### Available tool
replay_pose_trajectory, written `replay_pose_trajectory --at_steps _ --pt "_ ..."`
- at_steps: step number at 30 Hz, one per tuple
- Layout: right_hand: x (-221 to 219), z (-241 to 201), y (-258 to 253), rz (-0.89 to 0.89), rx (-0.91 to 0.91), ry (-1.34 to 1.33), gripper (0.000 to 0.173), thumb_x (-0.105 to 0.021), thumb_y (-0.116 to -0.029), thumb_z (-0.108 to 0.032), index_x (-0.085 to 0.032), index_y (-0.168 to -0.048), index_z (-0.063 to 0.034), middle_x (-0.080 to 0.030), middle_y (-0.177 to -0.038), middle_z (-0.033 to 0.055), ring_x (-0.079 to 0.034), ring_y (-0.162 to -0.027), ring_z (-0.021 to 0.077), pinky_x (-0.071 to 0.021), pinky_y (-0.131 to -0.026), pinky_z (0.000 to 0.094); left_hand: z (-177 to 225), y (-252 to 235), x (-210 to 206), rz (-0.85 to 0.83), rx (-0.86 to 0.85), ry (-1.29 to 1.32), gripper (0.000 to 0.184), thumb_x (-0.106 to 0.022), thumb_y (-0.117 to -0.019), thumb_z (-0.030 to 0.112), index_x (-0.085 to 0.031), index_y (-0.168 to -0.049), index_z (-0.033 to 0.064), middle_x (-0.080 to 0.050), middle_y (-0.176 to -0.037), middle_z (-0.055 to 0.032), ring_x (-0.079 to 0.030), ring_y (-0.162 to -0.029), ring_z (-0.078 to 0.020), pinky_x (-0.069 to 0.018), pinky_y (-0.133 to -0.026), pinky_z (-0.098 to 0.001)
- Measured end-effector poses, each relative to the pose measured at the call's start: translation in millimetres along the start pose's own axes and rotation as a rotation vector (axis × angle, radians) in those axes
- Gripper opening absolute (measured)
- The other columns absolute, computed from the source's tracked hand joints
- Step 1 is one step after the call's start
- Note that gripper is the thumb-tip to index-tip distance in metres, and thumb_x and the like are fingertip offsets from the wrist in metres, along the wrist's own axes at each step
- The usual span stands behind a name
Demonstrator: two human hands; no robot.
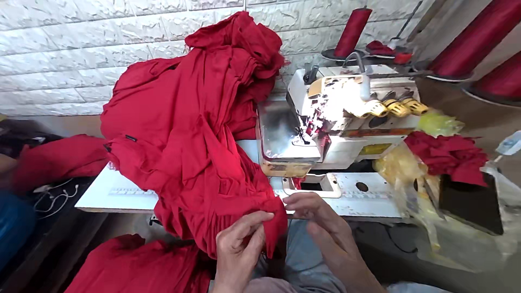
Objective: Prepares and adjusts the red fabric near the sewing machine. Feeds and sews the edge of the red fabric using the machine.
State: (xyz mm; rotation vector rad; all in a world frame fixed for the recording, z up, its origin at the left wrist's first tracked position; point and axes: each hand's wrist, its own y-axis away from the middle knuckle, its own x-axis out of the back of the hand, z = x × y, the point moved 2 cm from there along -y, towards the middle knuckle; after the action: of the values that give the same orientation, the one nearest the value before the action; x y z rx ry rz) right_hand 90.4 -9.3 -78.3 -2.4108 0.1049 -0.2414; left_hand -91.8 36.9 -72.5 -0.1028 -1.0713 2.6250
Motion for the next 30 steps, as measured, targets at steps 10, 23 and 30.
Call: replay_pose_trajectory --at_steps 10,23,30 --pt "-10.8 5.4 0.2 0.153 -0.342 -0.326 0.021 -0.05 -0.1073 -0.021 -0.066 -0.101 -0.0083 -0.067 -0.092 -0.0044 -0.064 -0.087 0.0015 -0.0546 -0.082 0.0205 -3.2 9.1 -4.8 -0.108 -0.096 -0.102 0.018 -0.058 -0.0977 0.003 -0.069 -0.111 0.0005 -0.075 -0.11 -0.0044 -0.069 -0.102 -0.0018 -0.0558 -0.091 -0.0181" --pt "-10.0 0.2 12.0 0.31 -0.102 0.288 0.022 -0.07 -0.0965 -0.027 -0.065 -0.111 -0.0124 -0.065 -0.09 -0.0072 -0.062 -0.082 -0.0029 -0.054 -0.074 0.0131 -13.6 26.7 -15.7 -0.076 0.627 0.471 0.009 -0.067 -0.0959 0.006 -0.074 -0.091 0.0071 -0.073 -0.078 0.0035 -0.07 -0.072 -0.0047 -0.0605 -0.072 -0.0246" --pt "-14.0 -3.0 25.6 0.179 0.075 0.776 0.028 -0.063 -0.0991 -0.043 -0.071 -0.1 -0.0163 -0.071 -0.093 -0.0014 -0.061 -0.09 0.0088 -0.0398 -0.091 0.0316 -16.2 28.7 -18.1 -0.056 0.583 0.287 0.014 -0.063 -0.0982 0.007 -0.073 -0.089 0.0049 -0.071 -0.079 0.0046 -0.068 -0.073 -0.0021 -0.0587 -0.072 -0.0219"
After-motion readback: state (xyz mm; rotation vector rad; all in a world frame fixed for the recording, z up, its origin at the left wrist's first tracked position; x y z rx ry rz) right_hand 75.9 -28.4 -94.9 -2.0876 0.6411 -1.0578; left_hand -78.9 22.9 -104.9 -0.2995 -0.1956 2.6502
